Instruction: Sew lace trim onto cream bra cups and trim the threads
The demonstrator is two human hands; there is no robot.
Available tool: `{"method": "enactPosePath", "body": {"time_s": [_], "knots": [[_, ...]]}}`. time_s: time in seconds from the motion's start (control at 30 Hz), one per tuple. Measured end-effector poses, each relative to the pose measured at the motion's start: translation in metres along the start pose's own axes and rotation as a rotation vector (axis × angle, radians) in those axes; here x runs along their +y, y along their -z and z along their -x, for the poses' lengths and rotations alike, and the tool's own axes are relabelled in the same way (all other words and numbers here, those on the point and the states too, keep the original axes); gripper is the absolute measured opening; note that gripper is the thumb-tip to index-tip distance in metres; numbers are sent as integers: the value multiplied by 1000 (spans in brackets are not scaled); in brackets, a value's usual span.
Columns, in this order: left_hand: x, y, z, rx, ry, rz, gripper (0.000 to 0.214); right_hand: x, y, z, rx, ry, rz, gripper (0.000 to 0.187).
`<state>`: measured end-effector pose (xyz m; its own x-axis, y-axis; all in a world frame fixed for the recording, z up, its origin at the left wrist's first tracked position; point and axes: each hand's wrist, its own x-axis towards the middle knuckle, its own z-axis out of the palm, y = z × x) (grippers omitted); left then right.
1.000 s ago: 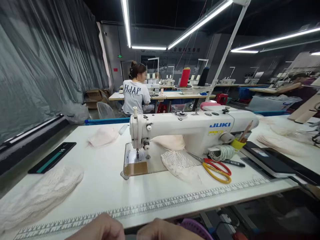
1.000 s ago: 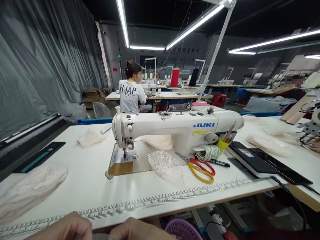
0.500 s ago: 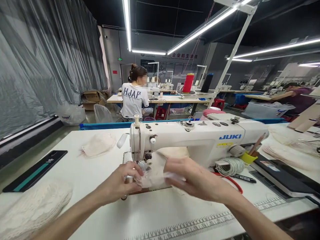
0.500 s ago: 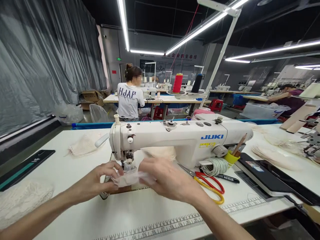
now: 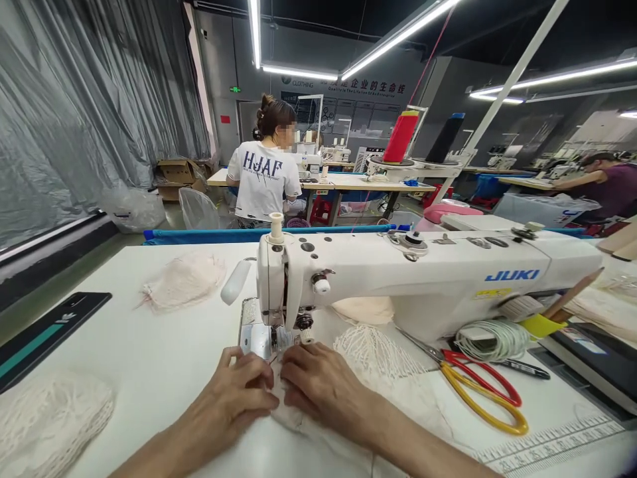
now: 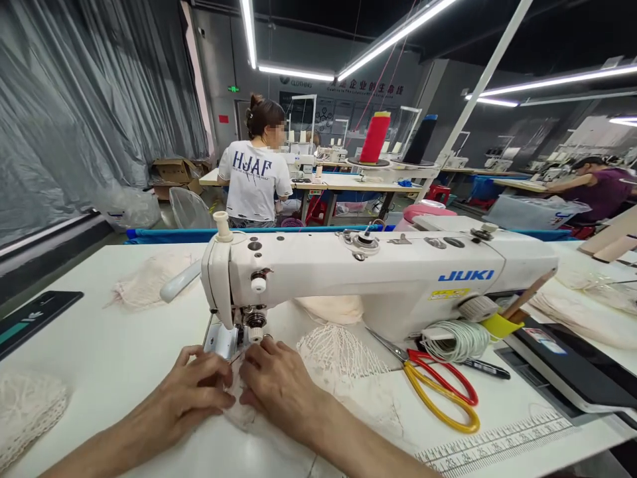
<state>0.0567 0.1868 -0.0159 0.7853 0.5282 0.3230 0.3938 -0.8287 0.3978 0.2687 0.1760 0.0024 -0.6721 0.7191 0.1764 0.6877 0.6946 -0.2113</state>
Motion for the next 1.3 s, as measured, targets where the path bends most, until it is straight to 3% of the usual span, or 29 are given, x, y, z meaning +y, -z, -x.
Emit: {"method": "enactPosePath", "body": {"time_s": [0.13,0.23,0.43,0.83,1.03,1.17,1.3], "knots": [[-3,-4,7,96,-80,-158,39,2,-2,4,15,-35,67,17],[-11,-8,3,165,-88,-211,29,11,-4,-2,28,-57,137,14],[-29,-11,-10,247,-97,-270,33,38,-13,-17,224,11,168,11],[-47,-14,-11,224,-91,-358,37,54,-25,-24,257,6,127,21],[-39,-11,-12,210,-92,-376,39,38,-8,-13,217,79,56,11],[-28,-8,-11,215,-85,-354,37,18,6,-2,84,179,-17,28],[-23,-7,-12,221,-100,-318,31,10,4,2,70,145,23,35]]}}
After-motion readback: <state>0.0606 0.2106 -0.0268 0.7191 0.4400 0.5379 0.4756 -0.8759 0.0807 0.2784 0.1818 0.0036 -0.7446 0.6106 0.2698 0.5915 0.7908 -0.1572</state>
